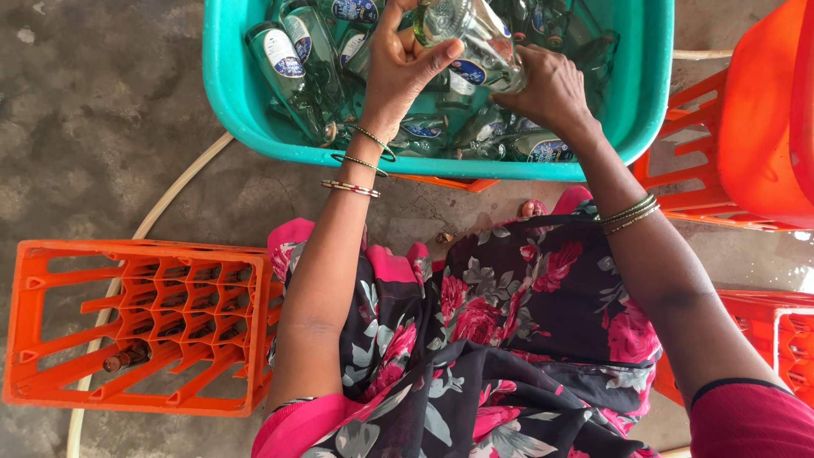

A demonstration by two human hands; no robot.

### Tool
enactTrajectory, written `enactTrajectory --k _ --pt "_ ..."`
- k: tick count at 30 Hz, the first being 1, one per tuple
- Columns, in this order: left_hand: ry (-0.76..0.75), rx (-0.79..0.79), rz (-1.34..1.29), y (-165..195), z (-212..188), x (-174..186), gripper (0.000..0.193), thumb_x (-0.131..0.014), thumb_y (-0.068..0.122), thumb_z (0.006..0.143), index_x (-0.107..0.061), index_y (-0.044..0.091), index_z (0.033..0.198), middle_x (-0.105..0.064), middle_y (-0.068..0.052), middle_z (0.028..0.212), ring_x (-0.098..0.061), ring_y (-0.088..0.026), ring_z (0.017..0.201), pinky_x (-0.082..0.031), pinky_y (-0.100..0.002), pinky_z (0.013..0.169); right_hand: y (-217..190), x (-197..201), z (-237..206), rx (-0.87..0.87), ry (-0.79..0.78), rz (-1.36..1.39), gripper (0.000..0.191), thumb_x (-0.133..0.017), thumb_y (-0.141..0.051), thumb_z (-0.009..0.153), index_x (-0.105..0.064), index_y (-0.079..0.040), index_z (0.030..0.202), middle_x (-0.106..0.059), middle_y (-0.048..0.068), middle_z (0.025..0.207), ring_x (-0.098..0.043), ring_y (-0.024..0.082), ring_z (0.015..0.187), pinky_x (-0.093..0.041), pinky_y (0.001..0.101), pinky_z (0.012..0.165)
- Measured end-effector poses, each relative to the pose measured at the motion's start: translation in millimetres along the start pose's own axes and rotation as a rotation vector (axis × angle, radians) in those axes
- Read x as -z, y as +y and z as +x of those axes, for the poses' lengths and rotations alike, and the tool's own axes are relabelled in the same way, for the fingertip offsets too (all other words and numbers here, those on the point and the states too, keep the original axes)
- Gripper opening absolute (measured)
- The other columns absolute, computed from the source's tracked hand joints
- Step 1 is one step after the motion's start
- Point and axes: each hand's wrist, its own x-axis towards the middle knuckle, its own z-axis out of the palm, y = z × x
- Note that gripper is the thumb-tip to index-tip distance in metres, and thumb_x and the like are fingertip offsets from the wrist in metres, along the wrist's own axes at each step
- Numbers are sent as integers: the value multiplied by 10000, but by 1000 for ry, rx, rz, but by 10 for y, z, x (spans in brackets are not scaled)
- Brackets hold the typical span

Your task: The person washes green glass bottles by hand in a turquoise basin filled with water. They repeatedly pick up bottles, rinse them, and place them into an orange crate beside the basin.

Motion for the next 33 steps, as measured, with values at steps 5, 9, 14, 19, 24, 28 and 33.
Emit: enactTrajectory --k 5,9,14,19,24,28,33 --pt "-22 -40 0 9 2 -9 692 -903 326 945 -502 66 1445 -576 58 767 -445 -1 690 -351 -176 627 6 -26 -1 31 0 -8 541 -915 -372 746 -711 -95 1163 -725 114 1037 -693 373 952 -533 505 772" --pt "-38 -45 -13 37 0 -12 693 -907 311 949 -503 61 1453 -573 56 784 -435 -9 696 -345 -187 630 60 -91 5 18 -7 8 541 -917 -382 742 -707 -92 1146 -731 129 1016 -695 380 934 -534 507 767" --pt "-40 -66 14 21 -33 15 707 -909 307 950 -495 66 1470 -532 67 770 -414 -10 695 -319 -194 626 168 -191 2 -8 -67 13 545 -915 -404 767 -698 -44 1115 -728 166 946 -700 367 894 -531 494 774" --pt "-1 18 -31 -121 34 49 581 -908 312 949 -500 17 1240 -372 43 743 -353 -44 667 -323 -221 619 205 -223 44 -30 -331 582 413 -855 -240 831 -641 13 1077 -703 98 960 -654 197 911 -532 377 808" --pt "-39 36 -302 -390 29 -96 809 -725 618 913 -484 61 1447 -623 -58 1353 -592 -132 1286 -483 -354 1109 -59 -346 140 27 -644 796 438 -861 -245 823 -668 17 1114 -709 31 996 -653 157 938 -513 352 863" --pt "279 100 -548 -614 56 -132 882 -745 621 899 -422 41 1480 -580 -124 1387 -587 -233 1299 -499 -465 1116 -142 -421 167 77 -448 856 667 -801 -449 931 -502 -57 1380 -654 -9 1229 -617 111 1161 -472 347 1002" --pt "710 162 -663 -766 104 100 863 -769 543 836 -401 63 1451 -573 -106 1358 -601 -197 1190 -518 -407 934 27 -490 174 -842 262 1482 465 -657 -470 937 -634 -124 1247 -706 30 1108 -678 152 1052 -505 340 876"
